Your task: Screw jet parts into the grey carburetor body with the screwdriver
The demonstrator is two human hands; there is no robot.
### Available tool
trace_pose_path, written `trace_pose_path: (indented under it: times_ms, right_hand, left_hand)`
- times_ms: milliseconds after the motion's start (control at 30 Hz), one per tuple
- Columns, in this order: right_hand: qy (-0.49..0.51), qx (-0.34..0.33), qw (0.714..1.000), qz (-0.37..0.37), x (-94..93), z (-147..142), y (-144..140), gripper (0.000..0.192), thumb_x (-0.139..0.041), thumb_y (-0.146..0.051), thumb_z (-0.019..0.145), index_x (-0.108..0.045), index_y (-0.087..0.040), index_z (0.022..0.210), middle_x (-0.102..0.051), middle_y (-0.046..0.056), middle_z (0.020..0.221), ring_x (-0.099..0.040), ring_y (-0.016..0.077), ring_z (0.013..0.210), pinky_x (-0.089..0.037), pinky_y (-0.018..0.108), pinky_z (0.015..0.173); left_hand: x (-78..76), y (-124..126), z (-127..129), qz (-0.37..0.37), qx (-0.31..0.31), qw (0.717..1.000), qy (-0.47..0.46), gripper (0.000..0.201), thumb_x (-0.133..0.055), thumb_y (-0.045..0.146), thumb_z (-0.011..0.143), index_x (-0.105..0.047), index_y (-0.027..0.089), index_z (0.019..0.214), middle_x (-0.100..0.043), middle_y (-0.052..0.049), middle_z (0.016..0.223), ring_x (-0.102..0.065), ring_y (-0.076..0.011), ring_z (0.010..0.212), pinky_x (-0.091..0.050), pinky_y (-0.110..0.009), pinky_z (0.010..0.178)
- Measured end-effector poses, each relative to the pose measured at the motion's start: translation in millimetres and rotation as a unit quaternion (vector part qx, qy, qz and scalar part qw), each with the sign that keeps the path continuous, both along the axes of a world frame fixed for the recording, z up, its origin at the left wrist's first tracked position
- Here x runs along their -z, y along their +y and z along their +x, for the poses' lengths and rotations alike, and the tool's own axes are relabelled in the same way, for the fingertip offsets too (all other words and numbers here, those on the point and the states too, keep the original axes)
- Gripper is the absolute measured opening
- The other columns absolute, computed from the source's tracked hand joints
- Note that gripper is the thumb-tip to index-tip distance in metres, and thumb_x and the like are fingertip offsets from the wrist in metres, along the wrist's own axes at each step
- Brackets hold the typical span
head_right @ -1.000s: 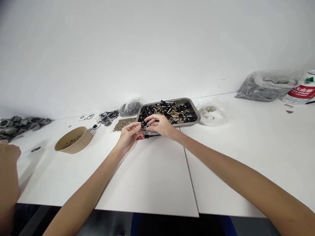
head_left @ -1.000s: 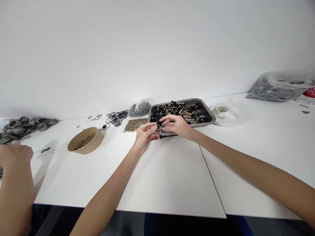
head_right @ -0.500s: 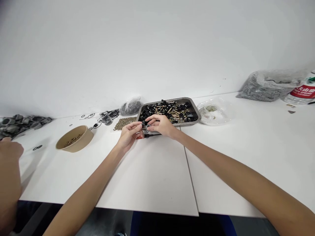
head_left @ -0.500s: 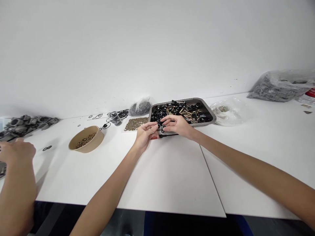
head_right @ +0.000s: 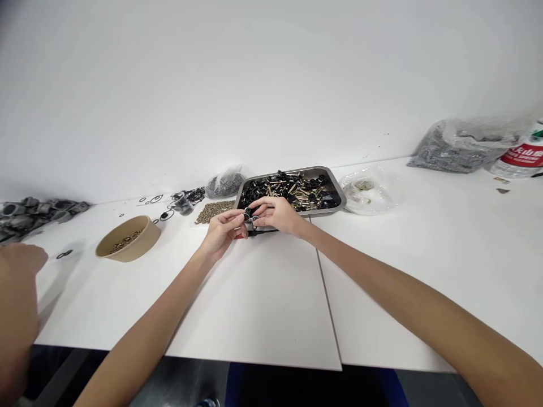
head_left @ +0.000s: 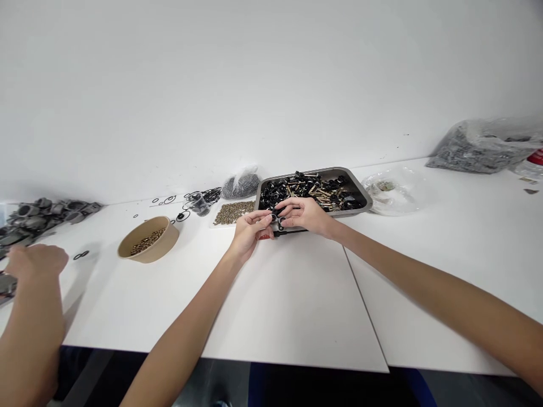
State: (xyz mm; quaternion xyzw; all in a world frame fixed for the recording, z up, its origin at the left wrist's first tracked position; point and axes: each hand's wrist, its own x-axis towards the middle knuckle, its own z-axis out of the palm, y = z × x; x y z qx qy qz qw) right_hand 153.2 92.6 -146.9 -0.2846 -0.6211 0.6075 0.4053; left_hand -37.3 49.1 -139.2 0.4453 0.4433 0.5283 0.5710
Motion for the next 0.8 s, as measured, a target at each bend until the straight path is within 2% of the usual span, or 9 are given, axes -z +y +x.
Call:
trace_pose_path:
  times_ms: [200,800]
  right_hand:
    - [-0.004,-0.012,1.0,0.005,-0.3,2.5,0.6,0.048,-0.088,-0.018,0.059,-0.068,-0.016,0.103,-0.069,0.002,0.081,-0.07,0.0173,0.084,-0.059,0.029,0.079]
    - [-0.013,-0.023,1.0,0.015,-1.5,3.9,1.7,0.049,-0.087,-0.014,0.059,-0.069,-0.016,0.104,-0.071,0.001,0.081,-0.07,0.0159,0.084,-0.06,0.026,0.077]
  left_hand:
    - [-0.6,-0.3,-0.2,-0.009,0.01,1.0,0.005,0.044,-0.09,0.036,0.058,-0.069,0.011,0.087,-0.063,-0.001,0.056,-0.059,-0.0157,0.044,-0.049,-0.031,0.052]
    - [-1.9,-0.8,0.0,-0.009,0.016,1.0,0.021,0.042,-0.089,0.038,0.058,-0.07,0.012,0.084,-0.062,-0.002,0.054,-0.058,-0.0159,0.044,-0.049,-0.031,0.053]
